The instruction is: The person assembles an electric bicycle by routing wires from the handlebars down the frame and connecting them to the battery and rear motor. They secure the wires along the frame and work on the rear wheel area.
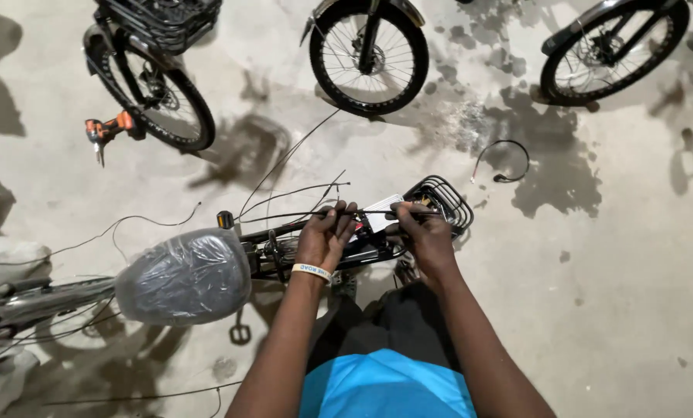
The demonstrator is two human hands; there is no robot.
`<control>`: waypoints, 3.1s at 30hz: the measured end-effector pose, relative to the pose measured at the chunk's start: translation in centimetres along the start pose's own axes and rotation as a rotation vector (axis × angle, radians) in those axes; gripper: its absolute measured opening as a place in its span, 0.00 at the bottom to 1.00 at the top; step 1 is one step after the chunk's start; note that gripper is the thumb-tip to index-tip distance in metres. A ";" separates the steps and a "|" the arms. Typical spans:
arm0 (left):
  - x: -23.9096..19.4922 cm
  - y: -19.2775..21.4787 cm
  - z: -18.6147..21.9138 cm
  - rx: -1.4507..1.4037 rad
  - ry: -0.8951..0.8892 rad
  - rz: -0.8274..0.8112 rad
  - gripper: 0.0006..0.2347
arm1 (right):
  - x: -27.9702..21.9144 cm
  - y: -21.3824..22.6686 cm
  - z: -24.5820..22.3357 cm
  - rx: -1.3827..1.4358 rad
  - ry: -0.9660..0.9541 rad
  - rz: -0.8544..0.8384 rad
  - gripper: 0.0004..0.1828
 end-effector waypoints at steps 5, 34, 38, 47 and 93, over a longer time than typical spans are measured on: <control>2.8 0.1 -0.6 -0.067 0.097 0.009 0.03 | -0.1 3.3 -6.1 0.057 0.148 0.134 0.12; 15.1 -28.9 -32.2 0.281 -0.405 0.467 0.04 | 15.3 32.8 -28.9 -0.571 -0.324 -0.074 0.38; 11.8 -35.1 -32.4 0.653 -0.561 0.337 0.04 | 16.5 30.1 -28.0 -0.810 -0.028 -0.409 0.28; 6.9 -37.5 -34.8 0.830 -0.621 0.173 0.08 | 14.7 25.1 -31.2 -0.536 -0.293 -0.514 0.18; 14.0 -29.0 -38.7 0.936 -0.653 0.941 0.02 | 29.4 31.8 -15.0 -0.595 -0.832 -0.806 0.10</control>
Point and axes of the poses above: each hand's wrist, its own x-axis towards the middle knuckle, its own y-axis out of the back of the hand, z = x × y, the point moved 7 cm from there along x, towards the middle knuckle, and after that the axes turned 8 degrees about x, right-handed, at the moved point
